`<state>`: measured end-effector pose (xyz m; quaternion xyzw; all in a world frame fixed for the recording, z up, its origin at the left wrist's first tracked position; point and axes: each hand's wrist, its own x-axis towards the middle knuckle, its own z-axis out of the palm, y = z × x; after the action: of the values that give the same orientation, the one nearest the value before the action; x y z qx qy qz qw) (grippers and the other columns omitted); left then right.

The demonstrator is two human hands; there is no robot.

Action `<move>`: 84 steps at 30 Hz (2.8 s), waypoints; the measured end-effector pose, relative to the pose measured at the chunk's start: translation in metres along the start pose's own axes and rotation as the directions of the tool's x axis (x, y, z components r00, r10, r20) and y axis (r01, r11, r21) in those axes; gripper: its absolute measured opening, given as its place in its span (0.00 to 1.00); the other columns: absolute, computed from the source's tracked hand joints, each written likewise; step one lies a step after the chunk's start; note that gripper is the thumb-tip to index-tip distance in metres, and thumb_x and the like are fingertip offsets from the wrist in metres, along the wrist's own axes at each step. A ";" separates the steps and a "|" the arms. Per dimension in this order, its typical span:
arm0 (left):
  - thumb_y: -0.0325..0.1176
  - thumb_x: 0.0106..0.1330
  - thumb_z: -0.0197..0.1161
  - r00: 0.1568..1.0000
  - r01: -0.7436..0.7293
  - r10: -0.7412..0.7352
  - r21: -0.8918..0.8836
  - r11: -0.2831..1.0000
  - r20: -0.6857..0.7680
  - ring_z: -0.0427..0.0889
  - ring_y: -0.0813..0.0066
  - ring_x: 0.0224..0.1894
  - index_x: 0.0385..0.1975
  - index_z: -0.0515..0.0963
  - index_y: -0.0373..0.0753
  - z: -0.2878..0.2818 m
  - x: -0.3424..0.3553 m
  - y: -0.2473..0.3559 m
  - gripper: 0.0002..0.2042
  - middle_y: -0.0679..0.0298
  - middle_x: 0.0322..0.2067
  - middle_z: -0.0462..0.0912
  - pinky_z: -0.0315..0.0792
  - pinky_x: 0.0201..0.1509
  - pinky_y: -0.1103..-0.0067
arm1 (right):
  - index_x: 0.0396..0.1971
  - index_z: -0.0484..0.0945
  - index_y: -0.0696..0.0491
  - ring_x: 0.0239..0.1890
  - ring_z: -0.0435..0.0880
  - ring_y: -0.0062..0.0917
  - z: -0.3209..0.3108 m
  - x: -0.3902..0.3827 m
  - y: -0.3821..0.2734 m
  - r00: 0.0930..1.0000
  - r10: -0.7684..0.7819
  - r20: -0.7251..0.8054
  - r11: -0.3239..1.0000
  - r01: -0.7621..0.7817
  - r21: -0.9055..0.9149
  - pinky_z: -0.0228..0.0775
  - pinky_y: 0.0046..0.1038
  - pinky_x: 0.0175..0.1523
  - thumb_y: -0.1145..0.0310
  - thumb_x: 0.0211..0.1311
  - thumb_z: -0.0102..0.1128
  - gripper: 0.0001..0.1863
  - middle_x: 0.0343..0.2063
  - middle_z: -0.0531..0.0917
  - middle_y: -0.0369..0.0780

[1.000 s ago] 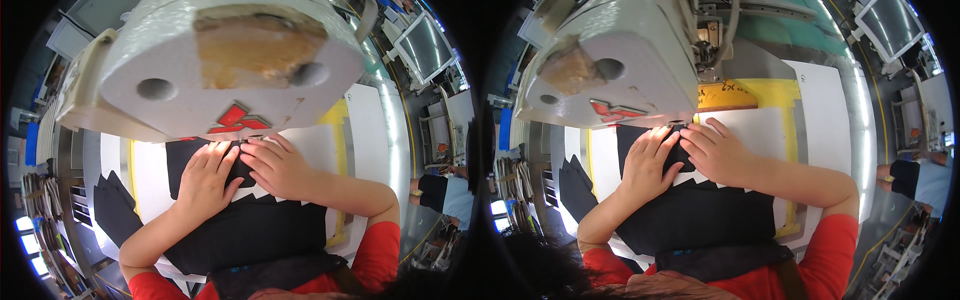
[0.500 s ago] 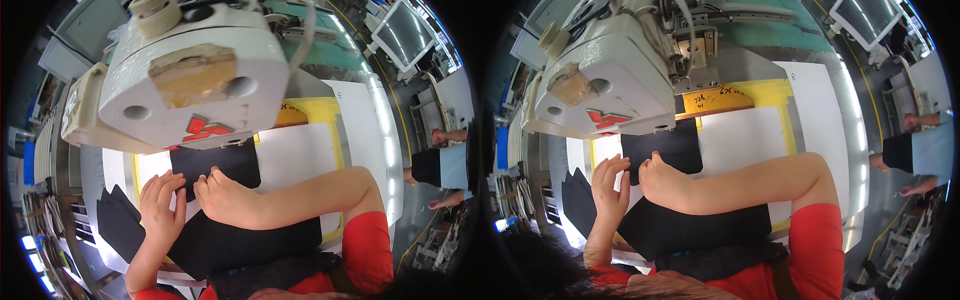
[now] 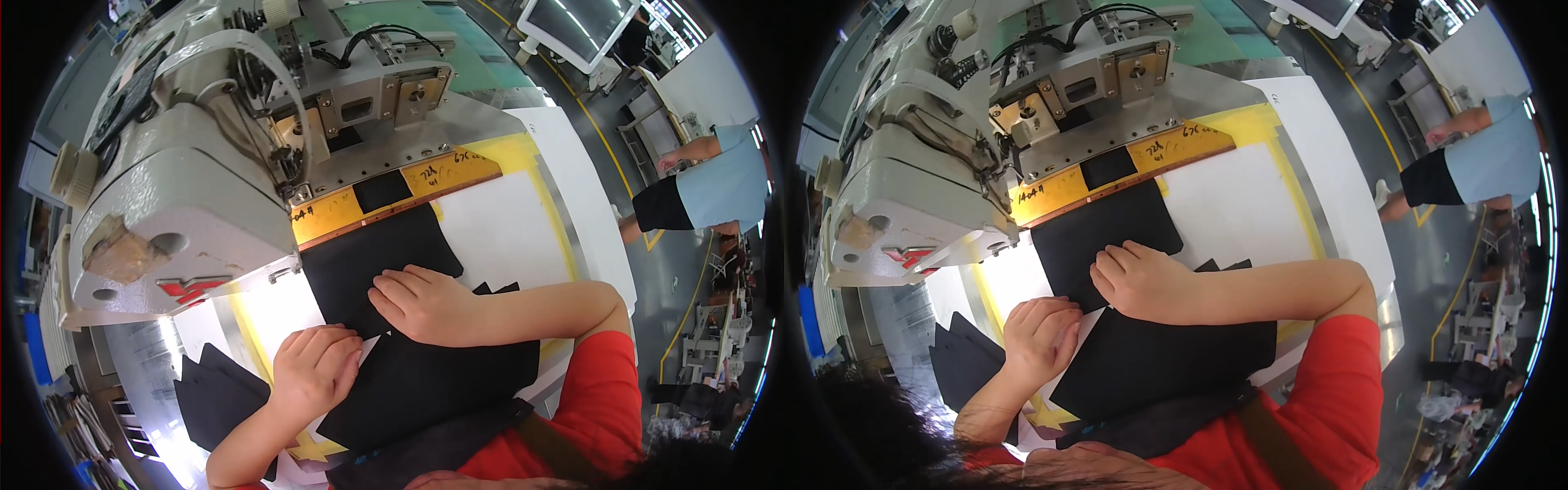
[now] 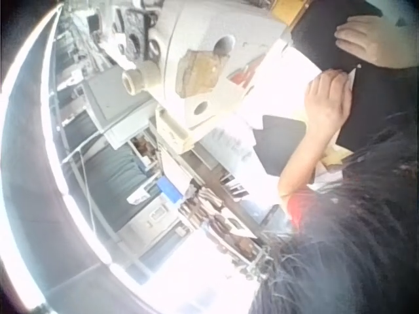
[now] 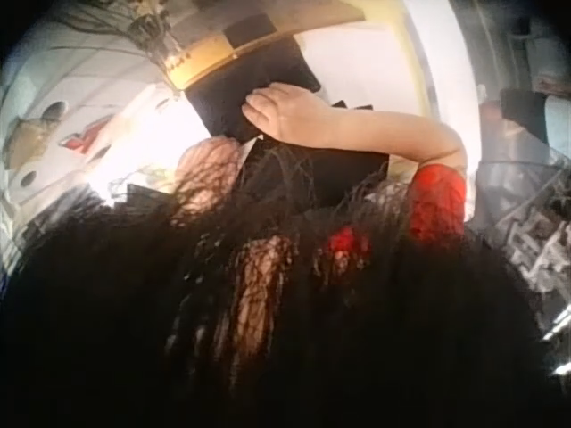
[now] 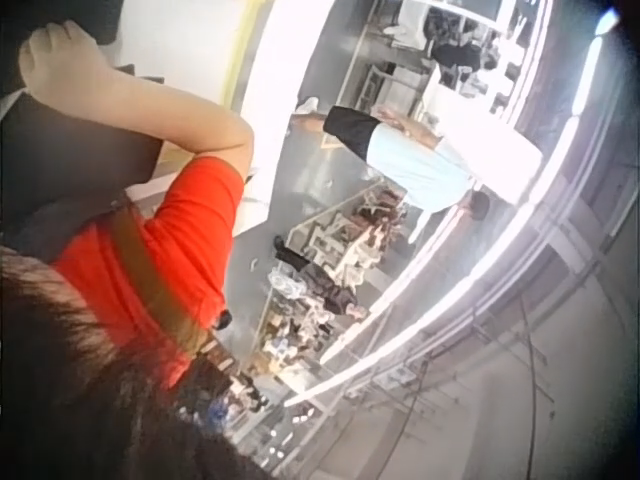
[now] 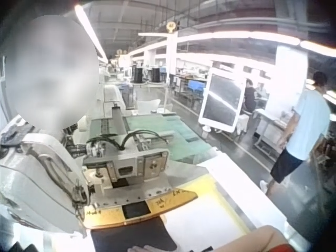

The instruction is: Operating an industrial sewing machine to join or fold black fabric pieces.

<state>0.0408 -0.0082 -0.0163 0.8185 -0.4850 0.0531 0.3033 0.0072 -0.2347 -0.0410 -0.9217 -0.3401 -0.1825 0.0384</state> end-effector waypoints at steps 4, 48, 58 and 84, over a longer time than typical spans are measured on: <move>0.24 0.49 0.68 0.999 -0.006 0.005 -0.003 1.000 -0.048 0.80 0.66 0.30 0.31 0.78 0.39 0.008 -0.004 -0.010 0.10 0.64 0.29 0.80 0.72 0.33 0.74 | 0.41 0.78 0.61 0.43 0.83 0.33 -0.002 -0.001 0.004 0.999 0.005 -0.032 0.996 -0.002 0.092 0.77 0.32 0.47 0.70 0.50 0.57 0.18 0.41 0.81 0.46; 0.32 0.56 0.68 0.995 -0.095 0.093 0.044 0.994 0.044 0.80 0.69 0.33 0.34 0.77 0.42 -0.021 -0.024 0.016 0.08 0.67 0.32 0.77 0.74 0.35 0.75 | 0.39 0.79 0.59 0.30 0.76 0.20 -0.075 -0.179 0.056 0.595 0.756 -0.271 0.652 -0.655 0.381 0.68 0.23 0.39 0.75 0.67 0.53 0.06 0.26 0.78 0.37; 0.42 0.46 0.76 0.575 0.817 -0.750 0.270 0.509 -0.326 0.76 0.63 0.32 0.29 0.72 0.37 -0.065 -0.158 0.003 0.21 0.62 0.28 0.72 0.71 0.37 0.70 | 0.32 0.80 0.51 0.24 0.78 0.28 0.021 0.057 0.008 0.942 -0.193 -0.273 0.782 0.316 0.537 0.70 0.28 0.30 0.73 0.51 0.68 0.07 0.23 0.79 0.35; 0.28 0.56 0.69 0.632 0.762 -0.727 0.043 0.647 -0.267 0.76 0.65 0.26 0.24 0.78 0.34 -0.083 -0.140 0.001 0.06 0.60 0.24 0.74 0.68 0.30 0.75 | 0.42 0.80 0.51 0.35 0.81 0.28 0.039 0.077 -0.004 0.917 -0.222 -0.332 0.784 0.370 0.498 0.74 0.28 0.39 0.73 0.52 0.67 0.15 0.34 0.81 0.36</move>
<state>-0.0162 0.1439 -0.0022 0.9544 -0.0598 0.0520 0.2878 0.0707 -0.1775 -0.0493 -0.7741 -0.5116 -0.1976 0.3161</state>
